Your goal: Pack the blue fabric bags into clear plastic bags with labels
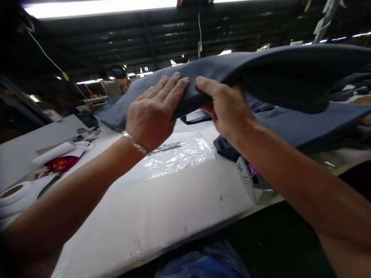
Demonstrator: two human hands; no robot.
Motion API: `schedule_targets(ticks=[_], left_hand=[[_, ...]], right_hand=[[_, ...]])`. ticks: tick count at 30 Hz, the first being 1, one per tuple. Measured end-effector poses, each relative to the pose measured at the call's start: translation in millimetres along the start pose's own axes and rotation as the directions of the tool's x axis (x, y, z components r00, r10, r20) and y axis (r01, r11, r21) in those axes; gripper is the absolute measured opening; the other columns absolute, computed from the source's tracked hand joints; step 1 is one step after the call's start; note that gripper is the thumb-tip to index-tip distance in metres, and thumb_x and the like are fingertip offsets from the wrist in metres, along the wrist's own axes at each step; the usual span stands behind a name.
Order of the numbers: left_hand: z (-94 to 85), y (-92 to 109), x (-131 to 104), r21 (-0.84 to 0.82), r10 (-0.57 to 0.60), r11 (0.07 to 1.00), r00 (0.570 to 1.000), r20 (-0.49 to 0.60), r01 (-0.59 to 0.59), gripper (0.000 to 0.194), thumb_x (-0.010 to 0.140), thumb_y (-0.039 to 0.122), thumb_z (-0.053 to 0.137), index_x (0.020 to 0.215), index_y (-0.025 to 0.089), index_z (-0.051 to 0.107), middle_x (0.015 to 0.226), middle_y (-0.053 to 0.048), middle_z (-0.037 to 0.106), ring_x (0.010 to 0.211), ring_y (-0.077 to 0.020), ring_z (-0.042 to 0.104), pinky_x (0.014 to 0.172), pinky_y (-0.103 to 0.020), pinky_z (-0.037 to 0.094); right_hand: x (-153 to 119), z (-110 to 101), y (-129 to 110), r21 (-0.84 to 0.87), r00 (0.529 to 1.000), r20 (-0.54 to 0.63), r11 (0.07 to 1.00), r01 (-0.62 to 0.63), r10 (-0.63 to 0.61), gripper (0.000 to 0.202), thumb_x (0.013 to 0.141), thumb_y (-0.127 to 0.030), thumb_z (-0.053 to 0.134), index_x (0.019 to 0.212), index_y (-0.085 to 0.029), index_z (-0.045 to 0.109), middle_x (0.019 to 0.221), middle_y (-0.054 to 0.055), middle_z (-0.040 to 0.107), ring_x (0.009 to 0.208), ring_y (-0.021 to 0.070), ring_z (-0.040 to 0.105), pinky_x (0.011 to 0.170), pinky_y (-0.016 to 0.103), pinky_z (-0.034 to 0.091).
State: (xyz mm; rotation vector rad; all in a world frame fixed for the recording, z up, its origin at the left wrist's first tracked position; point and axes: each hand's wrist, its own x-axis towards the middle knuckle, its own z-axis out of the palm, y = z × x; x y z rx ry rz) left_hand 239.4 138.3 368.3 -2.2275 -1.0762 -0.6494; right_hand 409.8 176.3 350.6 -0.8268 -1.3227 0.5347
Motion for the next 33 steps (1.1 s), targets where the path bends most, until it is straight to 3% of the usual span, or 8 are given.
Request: schedule_targets(ticks=[6, 12, 15, 18, 22, 25, 28, 33], left_hand=[[-32.3, -22, -171, 0.128, -0.058, 0.99, 0.998, -0.04, 0.063, 0.062, 0.091, 0.017, 0.045, 0.149, 0.029, 0.03, 0.155, -0.006, 0.032, 0.143, -0.0262, 0.026, 0.117, -0.047, 0.029], [7.1, 22, -327, 0.131, -0.108, 0.987, 0.987, 0.116, 0.093, 0.063, 0.087, 0.007, 0.046, 0.146, 0.029, 0.038, 0.147, -0.002, 0.045, 0.14, -0.0252, 0.036, 0.115, -0.044, 0.036], [35.1, 51, -393, 0.06, -0.14, 0.99, 0.969, 0.205, 0.13, 0.061, 0.087, 0.006, 0.044, 0.143, 0.03, 0.041, 0.146, 0.001, 0.047, 0.138, -0.0229, 0.039, 0.114, -0.043, 0.039], [54.2, 74, -440, 0.033, -0.126, 0.992, 0.959, 0.254, 0.121, 0.063, 0.086, 0.002, 0.041, 0.143, 0.028, 0.041, 0.148, 0.001, 0.045, 0.139, -0.0216, 0.039, 0.114, -0.042, 0.037], [63.6, 86, -462, -0.015, -0.121, 0.991, 0.948, 0.294, 0.131, 0.069, 0.081, -0.003, 0.038, 0.143, 0.029, 0.041, 0.147, 0.005, 0.047, 0.139, -0.0187, 0.039, 0.116, -0.04, 0.034], [63.2, 85, -461, -0.031, -0.12, 0.991, 0.959, 0.258, 0.132, 0.063, 0.083, 0.002, 0.04, 0.14, 0.029, 0.046, 0.143, 0.006, 0.052, 0.137, -0.0164, 0.041, 0.12, -0.038, 0.026], [61.9, 80, -459, -0.001, -0.109, 0.994, 0.953, 0.282, 0.113, 0.059, 0.086, 0.007, 0.041, 0.14, 0.03, 0.047, 0.144, 0.008, 0.05, 0.137, -0.0167, 0.041, 0.123, -0.038, 0.015], [76.5, 70, -473, 0.062, 0.073, 0.994, 0.96, 0.27, -0.093, 0.045, 0.096, 0.027, 0.035, 0.138, 0.029, 0.05, 0.143, 0.004, 0.052, 0.128, -0.0207, 0.052, 0.121, -0.04, 0.022]], right_hand=[[-144, 96, -23, 0.509, 0.937, 0.233, 0.787, -0.347, 0.262, 0.048, 0.083, -0.032, 0.068, 0.127, -0.016, 0.059, 0.114, 0.003, 0.069, 0.115, 0.0214, 0.062, 0.104, 0.042, 0.046], [-295, 124, 31, 0.484, 0.712, 0.366, 0.531, -0.696, 0.599, 0.043, 0.073, -0.037, 0.076, 0.112, -0.019, 0.07, 0.109, 0.005, 0.073, 0.114, 0.0247, 0.061, 0.111, 0.045, 0.039], [-362, 115, 62, 0.429, 0.528, 0.454, 0.343, -0.836, 0.718, 0.048, 0.074, -0.042, 0.076, 0.114, -0.017, 0.069, 0.117, 0.008, 0.07, 0.116, 0.0244, 0.06, 0.11, 0.042, 0.04], [-393, 85, 76, 0.026, 0.21, 0.656, 0.256, -0.966, 0.725, 0.054, 0.074, -0.053, 0.072, 0.114, -0.016, 0.07, 0.118, 0.013, 0.069, 0.109, 0.027, 0.064, 0.096, 0.041, 0.05], [-351, 55, 55, -0.331, -0.127, 0.941, 0.776, -0.538, 0.313, 0.034, 0.084, -0.042, 0.063, 0.107, -0.019, 0.075, 0.107, 0.008, 0.074, 0.099, 0.024, 0.069, 0.09, 0.029, 0.049], [-290, 86, 38, -0.09, -0.08, 0.994, 0.966, -0.244, 0.073, 0.028, 0.089, -0.029, 0.057, 0.112, -0.025, 0.073, 0.107, 0.003, 0.075, 0.096, 0.0176, 0.07, 0.085, 0.021, 0.047], [-255, 154, 59, 0.033, 0.048, 0.999, 0.933, -0.357, -0.017, 0.034, 0.093, -0.038, 0.051, 0.111, -0.017, 0.071, 0.091, 0.005, 0.076, 0.079, 0.0152, 0.07, 0.073, 0.021, 0.051], [-282, 231, 157, 0.093, 0.453, 0.891, 0.989, -0.112, -0.032, 0.028, 0.092, -0.035, 0.053, 0.09, -0.016, 0.073, 0.064, 0.001, 0.07, 0.059, 0.0131, 0.064, 0.063, 0.022, 0.048]])
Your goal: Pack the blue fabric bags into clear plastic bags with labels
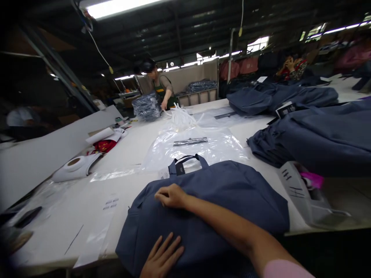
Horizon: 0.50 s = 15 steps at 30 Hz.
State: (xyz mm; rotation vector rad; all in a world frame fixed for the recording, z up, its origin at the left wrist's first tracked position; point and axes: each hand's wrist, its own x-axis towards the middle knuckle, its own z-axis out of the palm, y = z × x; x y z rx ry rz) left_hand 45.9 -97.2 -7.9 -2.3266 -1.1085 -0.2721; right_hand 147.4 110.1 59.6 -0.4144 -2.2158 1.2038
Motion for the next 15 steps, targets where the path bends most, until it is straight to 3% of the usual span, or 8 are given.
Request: schedule_targets(ticks=[4, 6, 8, 9, 10, 11, 13, 15], left_hand=[[6.4, -9, -5, -0.04, 0.036, 0.999, 0.998, 0.045, -0.034, 0.038, 0.095, 0.028, 0.046, 0.131, 0.034, 0.056, 0.134, 0.006, 0.061, 0.112, -0.0172, 0.064, 0.105, -0.031, 0.046], [-9.3, -28, 7, -0.274, 0.076, 0.96, 0.995, 0.059, -0.057, 0.034, 0.095, 0.026, 0.049, 0.127, 0.033, 0.059, 0.122, 0.006, 0.069, 0.105, -0.0134, 0.067, 0.092, -0.023, 0.053], [-29.8, -62, 31, -0.552, 0.019, 0.834, 0.998, 0.067, 0.021, 0.03, 0.095, 0.028, 0.048, 0.122, 0.03, 0.061, 0.108, 0.006, 0.074, 0.099, -0.0079, 0.069, 0.083, -0.014, 0.054], [-37.0, -85, 47, -0.575, -0.176, 0.779, 0.968, 0.181, 0.249, 0.031, 0.094, 0.025, 0.05, 0.123, 0.03, 0.06, 0.108, 0.005, 0.074, 0.1, -0.0076, 0.068, 0.086, -0.014, 0.053], [-39.9, -110, 64, -0.498, -0.401, 0.709, 0.866, 0.298, 0.499, 0.033, 0.093, 0.022, 0.051, 0.123, 0.032, 0.06, 0.114, 0.004, 0.072, 0.107, -0.0094, 0.066, 0.094, -0.019, 0.052], [-37.4, -136, 81, -0.441, -0.552, 0.642, 0.777, 0.302, 0.628, 0.031, 0.092, 0.022, 0.051, 0.121, 0.032, 0.061, 0.118, 0.003, 0.07, 0.111, -0.0124, 0.064, 0.099, -0.025, 0.051], [-15.7, -186, 112, -0.391, -0.621, 0.586, 0.703, 0.346, 0.71, 0.037, 0.091, 0.024, 0.05, 0.126, 0.03, 0.058, 0.13, -0.001, 0.064, 0.122, -0.0193, 0.058, 0.107, -0.039, 0.047], [21.9, -227, 136, -0.367, -0.506, 0.596, 0.69, 0.518, 0.714, 0.059, 0.085, 0.018, 0.053, 0.142, 0.025, 0.043, 0.148, -0.008, 0.047, 0.137, -0.0246, 0.042, 0.116, -0.049, 0.032]], right_hand=[[-14, 22, 54, -0.118, 0.985, -0.073, 0.982, 0.15, -0.159, 0.024, 0.09, -0.034, 0.054, 0.087, -0.019, 0.073, 0.077, 0.003, 0.074, 0.065, 0.0145, 0.066, 0.064, 0.023, 0.046], [-18, 22, 60, -0.138, 0.976, -0.05, 0.969, 0.205, -0.214, 0.023, 0.09, -0.034, 0.055, 0.088, -0.02, 0.072, 0.075, 0.002, 0.074, 0.064, 0.0145, 0.066, 0.063, 0.023, 0.045], [-18, 19, 59, -0.143, 0.969, -0.037, 0.961, 0.238, -0.245, 0.022, 0.09, -0.034, 0.055, 0.087, -0.021, 0.072, 0.073, 0.001, 0.073, 0.064, 0.0145, 0.067, 0.062, 0.023, 0.044], [-17, 17, 57, -0.142, 0.966, -0.036, 0.958, 0.25, -0.257, 0.021, 0.089, -0.034, 0.055, 0.087, -0.021, 0.072, 0.073, 0.001, 0.073, 0.064, 0.0145, 0.067, 0.061, 0.023, 0.044], [-16, 16, 55, -0.141, 0.963, -0.039, 0.956, 0.259, -0.267, 0.021, 0.089, -0.034, 0.055, 0.087, -0.021, 0.071, 0.073, 0.001, 0.073, 0.064, 0.0145, 0.067, 0.061, 0.023, 0.044], [-15, 15, 54, -0.143, 0.961, -0.041, 0.953, 0.267, -0.275, 0.021, 0.089, -0.034, 0.055, 0.087, -0.022, 0.071, 0.072, 0.0, 0.073, 0.064, 0.0143, 0.067, 0.061, 0.023, 0.044], [-14, 17, 52, -0.152, 0.956, -0.041, 0.947, 0.282, -0.292, 0.02, 0.089, -0.034, 0.055, 0.086, -0.022, 0.07, 0.072, 0.0, 0.073, 0.064, 0.0137, 0.067, 0.06, 0.022, 0.043], [-15, 19, 52, -0.168, 0.95, -0.034, 0.939, 0.301, -0.311, 0.019, 0.089, -0.033, 0.055, 0.083, -0.021, 0.069, 0.071, -0.001, 0.072, 0.063, 0.013, 0.067, 0.059, 0.022, 0.042]])
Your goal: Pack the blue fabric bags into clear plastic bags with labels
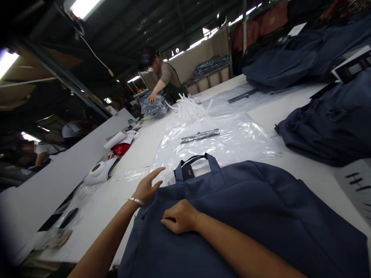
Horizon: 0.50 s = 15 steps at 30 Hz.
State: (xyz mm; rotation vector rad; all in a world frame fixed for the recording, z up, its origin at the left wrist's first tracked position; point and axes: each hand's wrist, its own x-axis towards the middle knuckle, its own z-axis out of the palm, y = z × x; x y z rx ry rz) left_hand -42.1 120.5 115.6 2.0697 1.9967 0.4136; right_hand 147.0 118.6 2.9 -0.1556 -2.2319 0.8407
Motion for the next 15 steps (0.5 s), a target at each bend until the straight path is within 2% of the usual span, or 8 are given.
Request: schedule_targets(ticks=[1, 3, 6, 8, 11, 15], left_hand=[[5.0, -11, 25, -0.003, 0.017, 1.0, 0.997, 0.077, -0.017, 0.07, 0.078, 0.014, 0.059, 0.144, 0.024, 0.039, 0.151, -0.009, 0.043, 0.14, -0.0261, 0.038, 0.118, -0.05, 0.029], [18.4, -29, 64, -0.016, 0.054, 0.999, 0.973, 0.226, -0.052, 0.087, 0.066, 0.01, 0.069, 0.145, 0.025, 0.037, 0.148, -0.009, 0.047, 0.136, -0.0267, 0.044, 0.114, -0.045, 0.036], [31.4, -44, 90, -0.017, 0.069, 0.998, 0.93, 0.362, -0.067, 0.095, 0.058, 0.014, 0.077, 0.144, 0.027, 0.039, 0.131, -0.007, 0.063, 0.116, -0.0267, 0.062, 0.1, -0.041, 0.049], [29.6, -48, 91, 0.005, 0.056, 0.998, 0.917, 0.395, -0.063, 0.093, 0.06, 0.019, 0.076, 0.145, 0.026, 0.038, 0.119, -0.007, 0.069, 0.106, -0.0261, 0.066, 0.093, -0.04, 0.052], [16.0, -44, 78, 0.038, 0.054, 0.996, 0.914, 0.401, -0.075, 0.089, 0.066, 0.02, 0.07, 0.147, 0.027, 0.033, 0.106, -0.002, 0.072, 0.097, -0.0213, 0.067, 0.089, -0.035, 0.052], [-3.3, -22, 57, 0.143, 0.052, 0.984, 0.93, 0.365, -0.111, 0.077, 0.072, 0.018, 0.061, 0.145, 0.032, 0.038, 0.099, 0.002, 0.071, 0.086, -0.0169, 0.066, 0.083, -0.029, 0.05]], right_hand=[[0, 1, 0, -0.011, 1.0, 0.0, 1.0, 0.01, -0.01, 0.019, 0.088, -0.033, 0.055, 0.082, -0.021, 0.068, 0.071, -0.001, 0.072, 0.063, 0.0129, 0.068, 0.058, 0.022, 0.042], [-1, 1, 2, -0.032, 1.0, -0.003, 0.999, 0.022, -0.022, 0.019, 0.088, -0.034, 0.055, 0.079, -0.021, 0.067, 0.07, -0.002, 0.072, 0.064, 0.0129, 0.068, 0.057, 0.022, 0.041], [0, 0, 3, -0.06, 1.0, -0.003, 0.998, 0.021, -0.021, 0.02, 0.088, -0.035, 0.055, 0.077, -0.021, 0.066, 0.069, -0.002, 0.072, 0.064, 0.0131, 0.069, 0.056, 0.022, 0.04], [1, -2, 4, -0.071, 1.0, -0.003, 0.997, 0.019, -0.019, 0.021, 0.088, -0.035, 0.055, 0.076, -0.021, 0.066, 0.069, -0.002, 0.072, 0.065, 0.0134, 0.069, 0.055, 0.022, 0.039], [3, -2, 5, -0.07, 1.0, -0.023, 0.998, 0.005, -0.007, 0.022, 0.088, -0.035, 0.055, 0.076, -0.021, 0.066, 0.068, -0.002, 0.072, 0.064, 0.0138, 0.069, 0.055, 0.023, 0.039], [3, -3, 4, -0.033, 0.999, -0.051, 0.999, -0.015, 0.013, 0.02, 0.089, -0.033, 0.054, 0.08, -0.022, 0.069, 0.07, -0.001, 0.073, 0.063, 0.0141, 0.068, 0.057, 0.022, 0.042]])
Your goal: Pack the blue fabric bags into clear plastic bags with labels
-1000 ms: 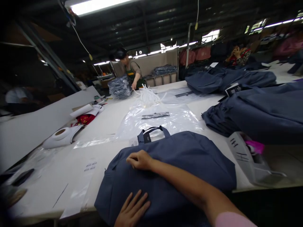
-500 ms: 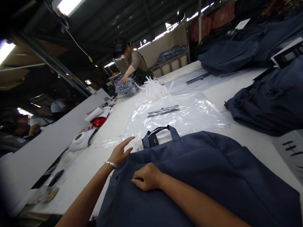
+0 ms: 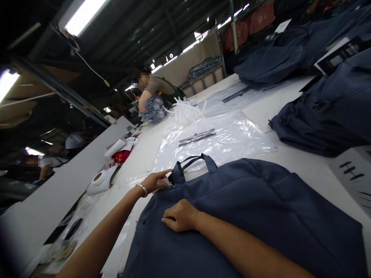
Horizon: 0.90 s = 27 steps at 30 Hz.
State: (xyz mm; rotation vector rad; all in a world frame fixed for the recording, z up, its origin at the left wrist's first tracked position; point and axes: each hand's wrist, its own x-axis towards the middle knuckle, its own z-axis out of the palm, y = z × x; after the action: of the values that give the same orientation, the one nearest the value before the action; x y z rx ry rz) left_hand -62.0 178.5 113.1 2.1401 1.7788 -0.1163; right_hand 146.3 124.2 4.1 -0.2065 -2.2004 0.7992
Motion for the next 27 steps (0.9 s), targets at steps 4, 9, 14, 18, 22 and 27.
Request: schedule_targets(ticks=[4, 9, 14, 18, 22, 27], left_hand=[[-11.1, 30, -13, 0.162, 0.001, 0.987, 1.0, -0.028, 0.004, 0.069, 0.079, 0.019, 0.055, 0.145, 0.034, 0.039, 0.096, 0.0, 0.069, 0.085, -0.0194, 0.064, 0.081, -0.03, 0.048], [-18.5, 57, -17, 0.329, -0.022, 0.944, 0.999, -0.023, 0.028, 0.053, 0.078, 0.016, 0.061, 0.13, 0.029, 0.056, 0.103, -0.007, 0.069, 0.094, -0.0247, 0.065, 0.082, -0.033, 0.049], [-12.2, 85, -23, 0.401, -0.049, 0.913, 0.997, -0.063, 0.07, 0.037, 0.08, 0.017, 0.062, 0.116, 0.022, 0.06, 0.095, -0.007, 0.07, 0.091, -0.0254, 0.066, 0.079, -0.033, 0.05], [-8.5, 105, -26, 0.402, -0.038, 0.913, 0.996, -0.078, 0.067, 0.025, 0.082, 0.02, 0.061, 0.106, 0.018, 0.063, 0.09, -0.008, 0.071, 0.086, -0.0262, 0.067, 0.076, -0.035, 0.051], [-20.0, 111, -30, 0.385, 0.024, 0.923, 0.998, -0.064, 0.003, 0.033, 0.084, 0.023, 0.06, 0.117, 0.025, 0.061, 0.104, -0.006, 0.069, 0.097, -0.0225, 0.065, 0.084, -0.032, 0.051], [-27.0, 97, -42, 0.385, 0.085, 0.922, 0.989, -0.122, -0.032, 0.087, 0.069, 0.038, 0.079, 0.144, 0.027, 0.038, 0.147, -0.015, 0.046, 0.132, -0.0338, 0.046, 0.105, -0.048, 0.041]], right_hand=[[3, -6, -2, 0.062, 0.995, -0.069, 0.996, -0.071, 0.075, 0.021, 0.091, -0.033, 0.054, 0.085, -0.022, 0.071, 0.078, 0.002, 0.075, 0.07, 0.0169, 0.069, 0.064, 0.024, 0.046], [12, -12, 7, 0.356, 0.886, -0.271, 0.894, -0.271, 0.376, 0.022, 0.094, -0.029, 0.051, 0.108, -0.022, 0.067, 0.091, 0.004, 0.073, 0.078, 0.0165, 0.068, 0.077, 0.028, 0.051], [19, -10, 22, 0.54, 0.798, -0.312, 0.787, -0.298, 0.516, 0.053, 0.082, -0.025, 0.067, 0.134, -0.021, 0.052, 0.128, 0.011, 0.062, 0.082, 0.0166, 0.066, 0.071, 0.029, 0.055], [21, -15, 26, 0.5, 0.809, -0.289, 0.801, -0.329, 0.512, 0.064, 0.076, -0.027, 0.074, 0.136, -0.019, 0.052, 0.1, 0.006, 0.071, 0.073, 0.0162, 0.062, 0.072, 0.031, 0.052], [24, -24, 30, 0.546, 0.808, -0.275, 0.777, -0.314, 0.52, 0.04, 0.078, -0.034, 0.073, 0.114, -0.018, 0.068, 0.088, 0.003, 0.071, 0.072, 0.0158, 0.061, 0.068, 0.028, 0.048], [26, -24, 36, 0.566, 0.799, -0.262, 0.757, -0.328, 0.542, 0.018, 0.08, -0.029, 0.069, 0.093, -0.016, 0.071, 0.081, 0.002, 0.071, 0.072, 0.0157, 0.062, 0.066, 0.026, 0.047]])
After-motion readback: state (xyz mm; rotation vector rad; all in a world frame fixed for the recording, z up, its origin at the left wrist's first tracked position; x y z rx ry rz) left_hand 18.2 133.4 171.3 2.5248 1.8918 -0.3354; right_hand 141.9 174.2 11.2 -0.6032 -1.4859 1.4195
